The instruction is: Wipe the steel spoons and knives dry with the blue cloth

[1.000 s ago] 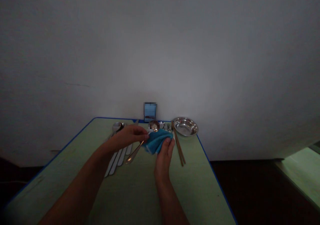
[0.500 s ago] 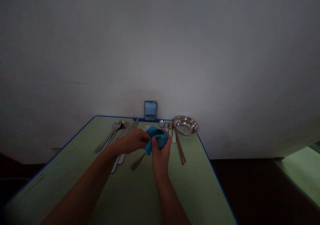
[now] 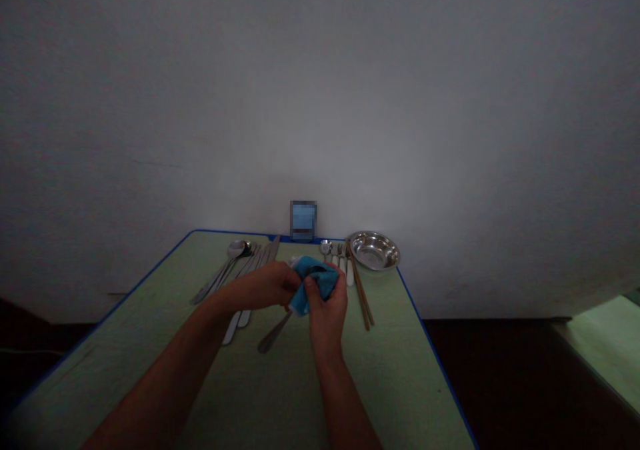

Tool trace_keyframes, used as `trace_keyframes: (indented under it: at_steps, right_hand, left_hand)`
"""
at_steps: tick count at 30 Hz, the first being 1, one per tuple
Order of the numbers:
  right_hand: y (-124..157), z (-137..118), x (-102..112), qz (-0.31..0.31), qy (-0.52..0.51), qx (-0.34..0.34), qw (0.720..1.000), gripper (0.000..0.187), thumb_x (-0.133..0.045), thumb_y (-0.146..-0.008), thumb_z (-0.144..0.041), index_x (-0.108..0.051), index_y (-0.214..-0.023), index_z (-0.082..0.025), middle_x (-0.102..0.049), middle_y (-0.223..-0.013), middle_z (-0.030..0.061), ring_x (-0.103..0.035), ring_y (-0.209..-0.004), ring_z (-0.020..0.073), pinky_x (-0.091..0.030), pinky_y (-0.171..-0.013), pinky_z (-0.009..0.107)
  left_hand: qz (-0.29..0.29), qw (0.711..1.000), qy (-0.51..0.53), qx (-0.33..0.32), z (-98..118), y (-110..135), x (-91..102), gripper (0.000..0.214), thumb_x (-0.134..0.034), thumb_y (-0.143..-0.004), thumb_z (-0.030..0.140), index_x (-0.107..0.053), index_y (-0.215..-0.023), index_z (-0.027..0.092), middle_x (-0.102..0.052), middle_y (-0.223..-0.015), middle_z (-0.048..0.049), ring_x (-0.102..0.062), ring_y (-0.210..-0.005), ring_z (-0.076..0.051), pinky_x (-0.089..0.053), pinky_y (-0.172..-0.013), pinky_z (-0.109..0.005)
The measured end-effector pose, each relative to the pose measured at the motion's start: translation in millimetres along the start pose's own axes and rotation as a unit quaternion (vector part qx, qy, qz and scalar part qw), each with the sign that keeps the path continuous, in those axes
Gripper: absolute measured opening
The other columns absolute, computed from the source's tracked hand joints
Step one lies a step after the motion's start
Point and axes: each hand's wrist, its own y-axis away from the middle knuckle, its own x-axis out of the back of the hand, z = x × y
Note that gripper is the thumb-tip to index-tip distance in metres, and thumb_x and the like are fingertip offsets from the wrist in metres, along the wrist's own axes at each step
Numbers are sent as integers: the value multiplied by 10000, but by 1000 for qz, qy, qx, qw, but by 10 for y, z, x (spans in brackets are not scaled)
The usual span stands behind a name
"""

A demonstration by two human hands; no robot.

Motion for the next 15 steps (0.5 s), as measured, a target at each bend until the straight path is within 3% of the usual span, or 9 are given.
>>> trace_keyframes:
  at_steps: [6, 15]
  right_hand:
    - [-17, -15, 20, 7, 14, 1, 1000, 456, -649, -712, -361, -506, -1104, -178, -625, -951, 37, -594, -834, 177, -462, -767, 317]
    - [-79, 4, 111, 5, 110, 95, 989, 266, -553, -779, -316, -583, -1015, -198, -634, -952, 25, -578, -847, 179, -442, -754, 299]
  left_hand:
    - [-27, 999, 19, 26, 23, 32, 12, 158, -521, -596, 118, -665, -549, 162, -614, -498, 10, -581, -523, -137, -393, -509, -191]
    - [-24, 999, 16, 17, 3, 77, 64, 182, -558, -690, 248, -653, -572, 146, -624, -536, -23, -566, -521, -141, -389, -507, -205]
